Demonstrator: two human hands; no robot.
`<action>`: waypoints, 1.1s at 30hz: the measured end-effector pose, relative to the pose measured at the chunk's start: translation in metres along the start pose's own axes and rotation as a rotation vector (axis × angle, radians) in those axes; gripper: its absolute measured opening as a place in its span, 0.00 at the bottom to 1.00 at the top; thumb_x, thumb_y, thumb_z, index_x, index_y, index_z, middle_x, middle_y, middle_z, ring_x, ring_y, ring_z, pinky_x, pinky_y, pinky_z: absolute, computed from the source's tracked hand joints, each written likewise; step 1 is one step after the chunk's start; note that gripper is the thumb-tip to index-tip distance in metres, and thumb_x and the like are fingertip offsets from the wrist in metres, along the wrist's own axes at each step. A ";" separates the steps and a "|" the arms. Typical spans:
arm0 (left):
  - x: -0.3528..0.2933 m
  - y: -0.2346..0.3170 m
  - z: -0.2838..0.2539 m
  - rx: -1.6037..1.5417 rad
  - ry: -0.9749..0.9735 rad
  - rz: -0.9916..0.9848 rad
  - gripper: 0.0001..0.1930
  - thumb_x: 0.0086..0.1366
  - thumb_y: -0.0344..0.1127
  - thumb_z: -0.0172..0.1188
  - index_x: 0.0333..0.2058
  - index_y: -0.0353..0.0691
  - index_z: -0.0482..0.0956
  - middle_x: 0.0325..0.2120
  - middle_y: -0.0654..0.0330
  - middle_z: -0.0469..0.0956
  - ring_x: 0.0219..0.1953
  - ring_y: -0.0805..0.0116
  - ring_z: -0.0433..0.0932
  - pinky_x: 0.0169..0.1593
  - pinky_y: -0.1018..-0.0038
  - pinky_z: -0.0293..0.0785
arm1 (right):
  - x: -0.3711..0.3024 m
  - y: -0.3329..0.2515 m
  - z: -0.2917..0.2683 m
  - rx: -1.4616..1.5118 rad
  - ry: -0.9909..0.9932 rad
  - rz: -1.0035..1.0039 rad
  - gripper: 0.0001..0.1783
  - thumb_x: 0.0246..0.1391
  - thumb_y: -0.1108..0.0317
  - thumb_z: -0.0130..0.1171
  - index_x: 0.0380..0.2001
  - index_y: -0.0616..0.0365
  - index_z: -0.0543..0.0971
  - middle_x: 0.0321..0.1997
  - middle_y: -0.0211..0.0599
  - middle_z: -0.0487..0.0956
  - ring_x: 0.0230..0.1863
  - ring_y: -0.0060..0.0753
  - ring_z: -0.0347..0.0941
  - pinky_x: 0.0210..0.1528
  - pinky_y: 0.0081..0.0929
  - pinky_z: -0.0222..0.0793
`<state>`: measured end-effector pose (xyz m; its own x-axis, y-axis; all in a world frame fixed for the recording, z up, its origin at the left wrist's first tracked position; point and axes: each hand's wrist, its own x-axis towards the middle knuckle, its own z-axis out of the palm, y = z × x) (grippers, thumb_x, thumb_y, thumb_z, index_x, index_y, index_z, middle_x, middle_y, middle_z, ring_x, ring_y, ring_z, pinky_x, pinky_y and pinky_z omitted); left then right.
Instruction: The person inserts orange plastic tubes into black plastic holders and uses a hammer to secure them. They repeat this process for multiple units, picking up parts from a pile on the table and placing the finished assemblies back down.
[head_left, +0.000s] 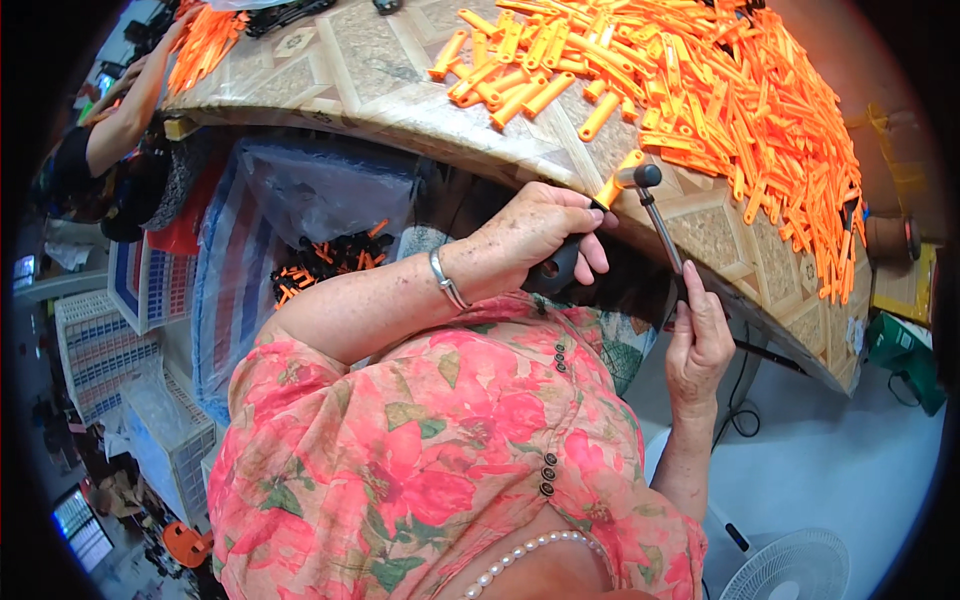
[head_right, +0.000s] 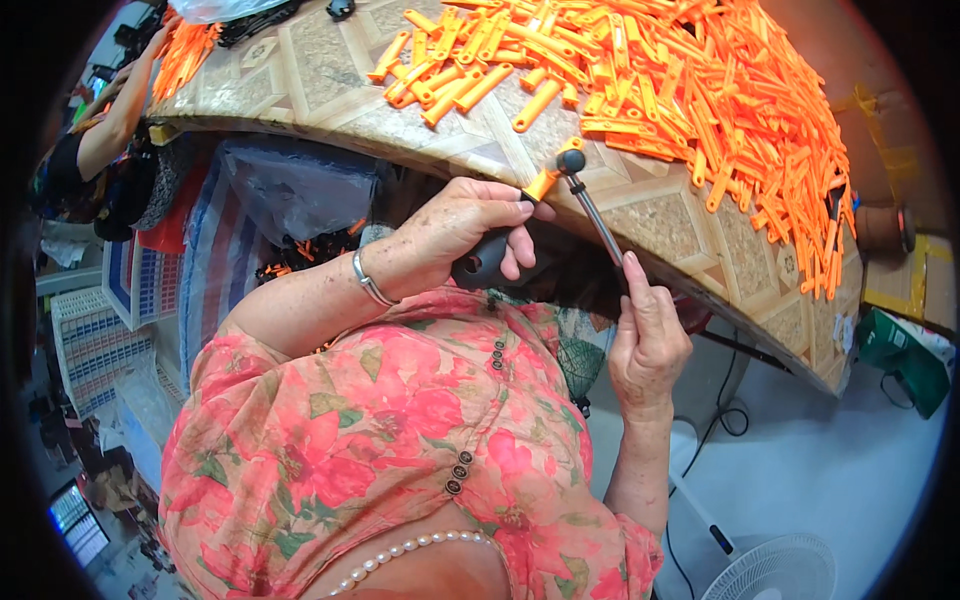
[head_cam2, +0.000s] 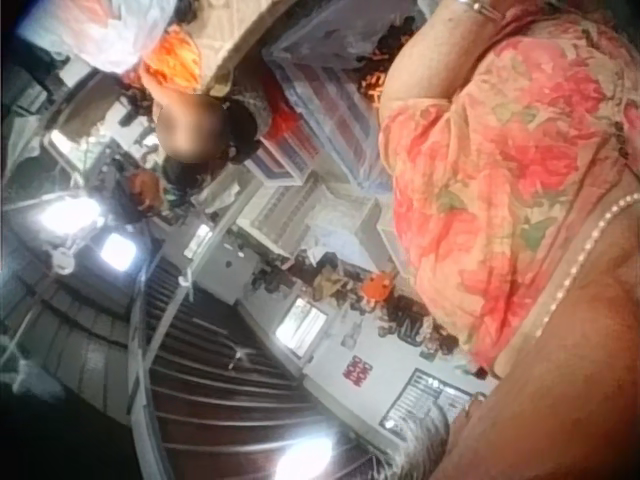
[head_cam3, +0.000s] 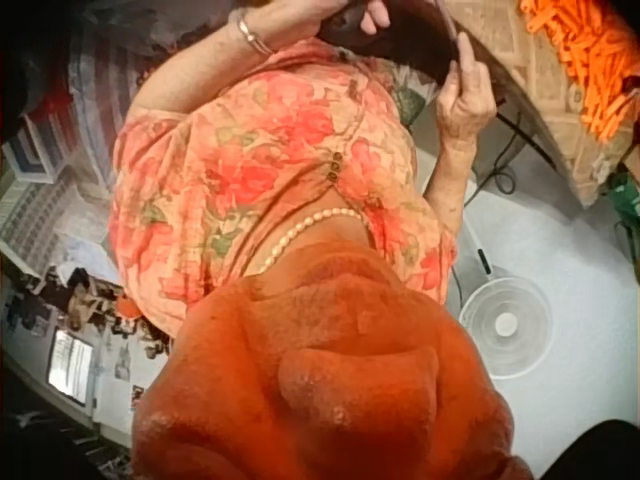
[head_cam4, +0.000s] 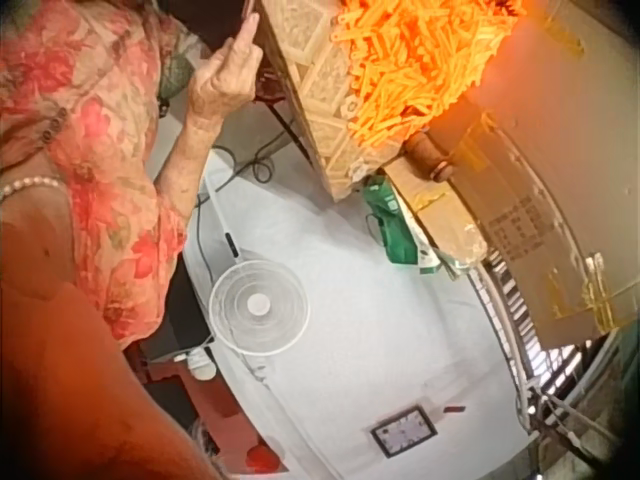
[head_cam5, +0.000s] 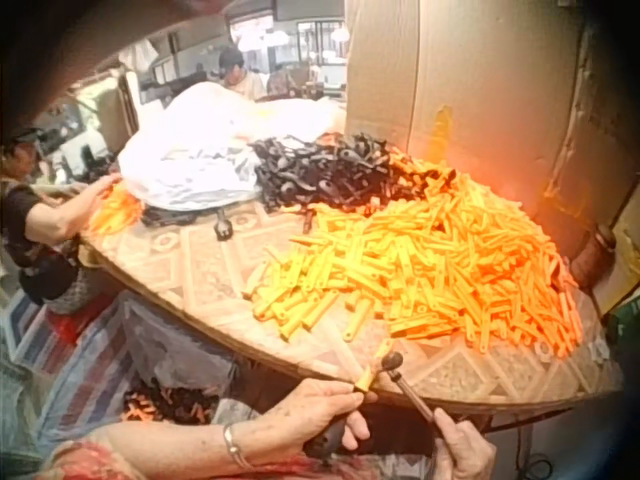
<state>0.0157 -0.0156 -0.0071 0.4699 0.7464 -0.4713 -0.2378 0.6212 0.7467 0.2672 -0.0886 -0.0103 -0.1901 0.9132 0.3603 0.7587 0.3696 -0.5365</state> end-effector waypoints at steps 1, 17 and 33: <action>-0.001 0.000 -0.001 -0.012 -0.005 0.001 0.15 0.72 0.35 0.49 0.48 0.30 0.76 0.24 0.57 0.83 0.21 0.74 0.79 0.26 0.80 0.75 | 0.004 -0.001 0.001 0.040 0.037 -0.013 0.27 0.57 0.83 0.55 0.60 0.56 0.75 0.38 0.37 0.79 0.30 0.26 0.72 0.37 0.23 0.71; -0.153 -0.103 -0.261 -0.722 1.334 0.423 0.16 0.72 0.40 0.50 0.50 0.34 0.69 0.54 0.47 0.71 0.56 0.50 0.74 0.63 0.56 0.66 | 0.043 0.251 -0.109 -0.313 0.549 0.517 0.31 0.68 0.60 0.48 0.71 0.54 0.59 0.62 0.50 0.70 0.59 0.44 0.68 0.60 0.34 0.62; 0.013 0.130 -0.110 1.090 0.610 1.051 0.16 0.66 0.28 0.56 0.53 0.40 0.77 0.46 0.59 0.80 0.47 0.68 0.79 0.47 0.71 0.76 | 0.057 0.222 -0.090 -0.343 0.510 0.508 0.31 0.67 0.47 0.49 0.68 0.49 0.63 0.59 0.48 0.64 0.58 0.42 0.66 0.59 0.37 0.64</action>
<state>-0.1021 0.1015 0.0325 0.0485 0.8511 0.5228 0.5858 -0.4482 0.6753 0.4811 0.0296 -0.0400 0.4757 0.7344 0.4841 0.8415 -0.2196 -0.4937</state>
